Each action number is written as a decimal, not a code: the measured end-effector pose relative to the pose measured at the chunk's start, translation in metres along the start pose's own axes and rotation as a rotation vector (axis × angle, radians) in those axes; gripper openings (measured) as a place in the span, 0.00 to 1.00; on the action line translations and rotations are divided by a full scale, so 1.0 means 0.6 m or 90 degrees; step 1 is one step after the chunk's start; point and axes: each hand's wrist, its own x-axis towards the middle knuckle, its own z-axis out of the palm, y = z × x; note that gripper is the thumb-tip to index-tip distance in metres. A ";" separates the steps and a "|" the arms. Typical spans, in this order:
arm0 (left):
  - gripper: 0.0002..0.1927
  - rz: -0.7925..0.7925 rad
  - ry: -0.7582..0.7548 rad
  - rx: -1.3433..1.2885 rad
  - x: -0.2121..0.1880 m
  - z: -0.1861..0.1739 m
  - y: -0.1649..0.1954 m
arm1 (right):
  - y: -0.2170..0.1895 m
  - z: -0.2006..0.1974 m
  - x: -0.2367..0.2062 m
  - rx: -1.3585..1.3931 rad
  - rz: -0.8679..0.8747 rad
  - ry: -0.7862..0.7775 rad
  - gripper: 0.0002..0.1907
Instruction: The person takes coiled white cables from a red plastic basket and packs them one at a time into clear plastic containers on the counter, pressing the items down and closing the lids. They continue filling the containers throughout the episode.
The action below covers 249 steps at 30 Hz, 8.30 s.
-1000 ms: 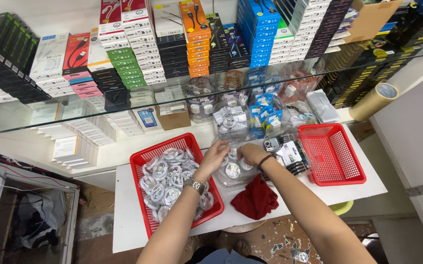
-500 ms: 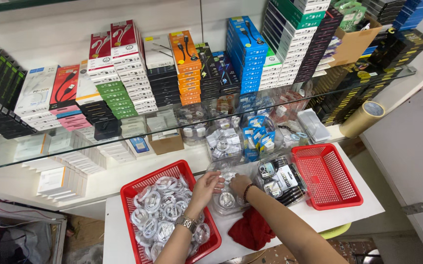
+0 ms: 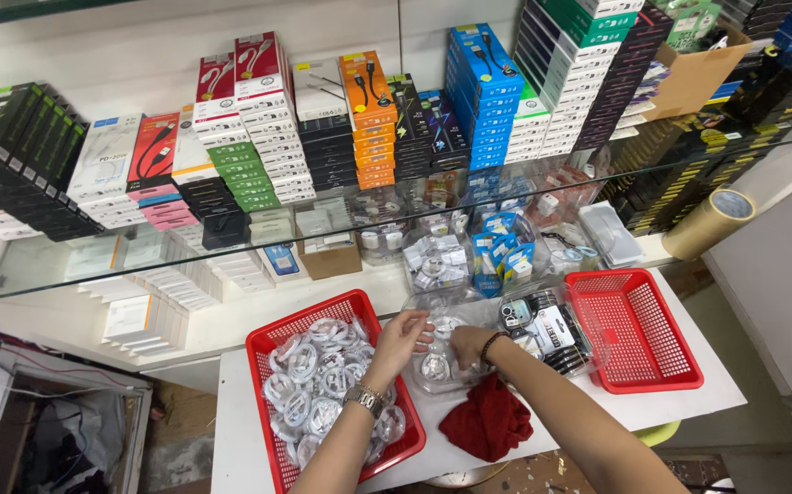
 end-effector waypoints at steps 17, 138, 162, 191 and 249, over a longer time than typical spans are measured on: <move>0.24 0.055 -0.108 -0.048 0.009 0.029 0.057 | 0.013 -0.175 -0.165 0.527 -0.157 0.212 0.13; 0.15 0.045 0.158 0.020 -0.109 -0.191 0.071 | -0.154 -0.115 -0.034 0.281 -0.274 0.443 0.14; 0.09 0.227 0.330 0.311 -0.032 -0.008 0.000 | -0.089 0.039 0.088 0.029 0.074 0.231 0.10; 0.46 0.197 0.248 0.127 -0.136 -0.267 0.046 | -0.240 -0.101 0.150 0.726 -0.055 0.323 0.18; 0.23 0.267 0.229 0.489 -0.005 0.000 0.026 | -0.010 -0.029 -0.020 0.247 0.192 0.338 0.23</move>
